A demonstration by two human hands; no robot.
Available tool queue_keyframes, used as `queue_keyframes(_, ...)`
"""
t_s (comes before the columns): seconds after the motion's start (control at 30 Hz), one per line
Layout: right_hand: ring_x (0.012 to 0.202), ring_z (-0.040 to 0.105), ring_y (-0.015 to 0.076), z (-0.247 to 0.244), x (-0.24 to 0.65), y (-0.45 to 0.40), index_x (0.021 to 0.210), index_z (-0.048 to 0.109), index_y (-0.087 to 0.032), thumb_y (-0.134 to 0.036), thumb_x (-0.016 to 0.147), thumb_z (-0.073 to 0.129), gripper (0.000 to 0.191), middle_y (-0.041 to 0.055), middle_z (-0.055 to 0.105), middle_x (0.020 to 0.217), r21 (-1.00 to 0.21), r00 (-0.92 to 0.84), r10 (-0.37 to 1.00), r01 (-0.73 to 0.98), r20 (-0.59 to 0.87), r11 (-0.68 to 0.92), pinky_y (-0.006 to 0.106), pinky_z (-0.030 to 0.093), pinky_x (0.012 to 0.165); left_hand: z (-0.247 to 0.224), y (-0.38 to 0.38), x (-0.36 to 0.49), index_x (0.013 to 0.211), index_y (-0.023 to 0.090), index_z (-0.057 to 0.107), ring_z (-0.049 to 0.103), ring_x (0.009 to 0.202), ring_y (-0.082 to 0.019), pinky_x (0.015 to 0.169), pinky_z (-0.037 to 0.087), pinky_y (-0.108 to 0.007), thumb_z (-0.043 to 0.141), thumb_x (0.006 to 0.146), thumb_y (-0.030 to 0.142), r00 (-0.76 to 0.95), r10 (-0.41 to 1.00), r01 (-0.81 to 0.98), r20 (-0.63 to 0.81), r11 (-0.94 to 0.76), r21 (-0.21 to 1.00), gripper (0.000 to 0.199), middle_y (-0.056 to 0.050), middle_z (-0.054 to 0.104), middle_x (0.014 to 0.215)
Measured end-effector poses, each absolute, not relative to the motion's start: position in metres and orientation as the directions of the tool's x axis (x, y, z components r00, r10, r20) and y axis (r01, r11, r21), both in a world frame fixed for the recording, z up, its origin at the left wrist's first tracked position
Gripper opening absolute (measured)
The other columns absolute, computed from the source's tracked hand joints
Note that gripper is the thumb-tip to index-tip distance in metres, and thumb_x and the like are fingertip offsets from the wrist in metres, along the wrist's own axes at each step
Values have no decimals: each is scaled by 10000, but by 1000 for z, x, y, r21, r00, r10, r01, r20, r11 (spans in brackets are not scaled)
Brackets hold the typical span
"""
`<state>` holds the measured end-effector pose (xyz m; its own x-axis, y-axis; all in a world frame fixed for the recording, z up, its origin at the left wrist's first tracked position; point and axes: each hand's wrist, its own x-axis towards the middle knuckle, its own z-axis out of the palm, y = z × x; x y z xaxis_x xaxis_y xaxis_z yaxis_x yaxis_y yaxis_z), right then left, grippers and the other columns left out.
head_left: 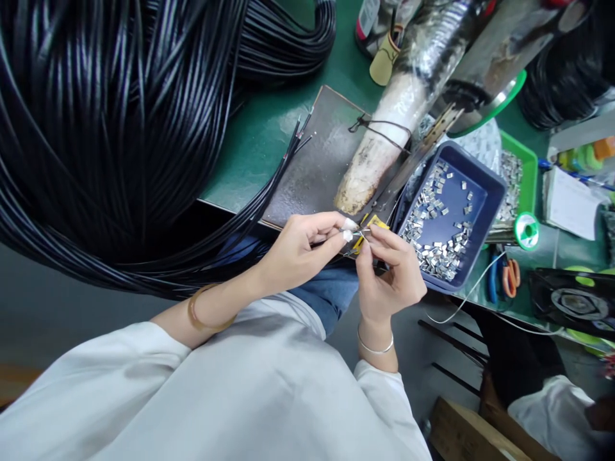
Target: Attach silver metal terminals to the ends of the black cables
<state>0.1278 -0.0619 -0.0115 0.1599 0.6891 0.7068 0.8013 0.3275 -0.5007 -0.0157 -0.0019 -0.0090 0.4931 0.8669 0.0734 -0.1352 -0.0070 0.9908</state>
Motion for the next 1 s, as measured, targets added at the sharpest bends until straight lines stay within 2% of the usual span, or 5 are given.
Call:
queue_keyframes(0.4, 894, 750, 134, -15, 132, -65, 879, 604, -198, -42, 789, 693, 202, 31, 756, 1064, -475, 95, 694, 794, 713, 379, 270, 668, 777, -7, -2, -18, 904, 115, 695, 516, 604, -70, 555, 426, -160, 612, 906, 289, 543, 839, -145, 11, 82, 986, 193, -10, 609, 707)
queue_keyframes(0.63, 890, 741, 139, -15, 134, -64, 919, 610, -222, -104, 835, 672, 157, 22, 748, 1053, -471, 97, 718, 813, 689, 342, 296, 649, 780, -8, -1, -17, 889, 124, 667, 413, 535, -52, 462, 327, -155, 627, 882, 302, 551, 834, -143, -27, 126, 982, 183, 19, 531, 656)
queue_keyframes(0.8, 796, 685, 110, -5, 137, -68, 966, 664, -249, -97, 822, 708, 213, -21, 689, 867, -413, 94, 711, 863, 697, 290, 245, 575, 732, -5, -4, -16, 869, 119, 654, 328, 490, -44, 443, 284, -168, 621, 879, 265, 543, 839, -154, -26, 130, 980, 150, 61, 421, 576)
queue_keyframes(0.9, 743, 636, 90, -2, 137, -70, 990, 659, -250, -109, 844, 693, 206, -24, 649, 836, -358, 11, 769, 889, 640, 286, 219, 529, 693, -6, -8, -17, 866, 118, 683, 351, 495, -52, 456, 295, -180, 594, 891, 231, 545, 838, -118, 25, 48, 992, 146, 56, 440, 564)
queue_keyframes(1.0, 799, 633, 106, -5, 136, -70, 960, 599, -218, -122, 877, 646, 136, -9, 642, 840, -379, -24, 806, 874, 591, 304, 234, 535, 722, -11, -12, -18, 886, 122, 728, 409, 510, -57, 481, 334, -183, 594, 883, 183, 480, 853, -53, 207, -207, 977, 148, 28, 557, 606)
